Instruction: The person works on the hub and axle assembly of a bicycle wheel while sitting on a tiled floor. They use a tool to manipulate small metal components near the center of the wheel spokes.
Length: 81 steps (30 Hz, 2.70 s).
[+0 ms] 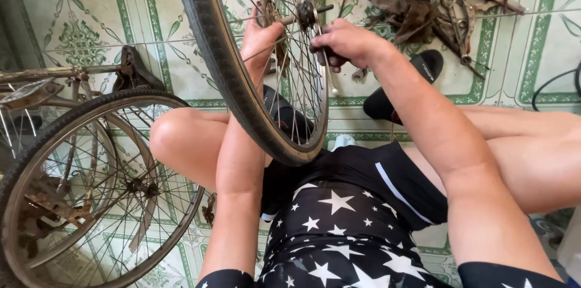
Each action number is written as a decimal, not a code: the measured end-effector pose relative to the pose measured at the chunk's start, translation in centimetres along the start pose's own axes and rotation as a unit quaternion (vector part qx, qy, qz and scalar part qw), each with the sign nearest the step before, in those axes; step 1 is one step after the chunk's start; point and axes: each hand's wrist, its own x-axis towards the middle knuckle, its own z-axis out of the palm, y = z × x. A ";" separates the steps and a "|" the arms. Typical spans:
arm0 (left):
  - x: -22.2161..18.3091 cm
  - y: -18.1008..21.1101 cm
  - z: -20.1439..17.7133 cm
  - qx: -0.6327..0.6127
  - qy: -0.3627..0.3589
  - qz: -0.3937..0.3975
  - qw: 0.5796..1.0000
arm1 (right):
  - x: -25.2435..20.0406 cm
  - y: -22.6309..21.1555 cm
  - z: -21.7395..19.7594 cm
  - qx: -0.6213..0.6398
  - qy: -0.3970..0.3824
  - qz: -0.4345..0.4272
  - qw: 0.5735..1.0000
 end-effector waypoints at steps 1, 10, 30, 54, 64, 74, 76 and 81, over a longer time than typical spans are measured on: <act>-0.1 0.0 0.1 0.004 0.002 -0.011 1.000 | 0.1 0.1 0.2 0.026 -0.005 -0.013 1.000; -0.4 0.9 0.3 -0.012 0.005 -0.007 1.000 | -1.4 -0.3 0.7 -0.005 0.012 -0.016 1.000; -1.2 5.1 -0.5 0.019 -0.037 -0.142 0.989 | -0.1 3.4 -5.1 -0.454 0.260 -0.333 0.784; -0.4 4.9 -1.4 0.057 -0.015 -0.149 0.987 | 4.5 0.0 -6.0 -0.555 0.190 -0.439 0.681; -2.2 1.9 0.0 -0.095 0.035 -0.029 0.994 | 0.1 -0.6 -2.4 -0.426 0.067 -0.160 0.888; -2.2 1.8 0.7 -0.138 0.022 -0.002 0.990 | 0.1 0.3 -1.5 -0.158 0.001 -0.032 0.987; -1.9 1.1 0.6 -0.073 0.016 -0.010 0.997 | 0.1 0.4 -1.7 -0.322 0.054 -0.076 0.942; -0.8 -0.3 1.1 -0.107 -0.001 0.043 0.993 | -1.1 0.2 -1.3 0.062 -0.052 -0.010 0.997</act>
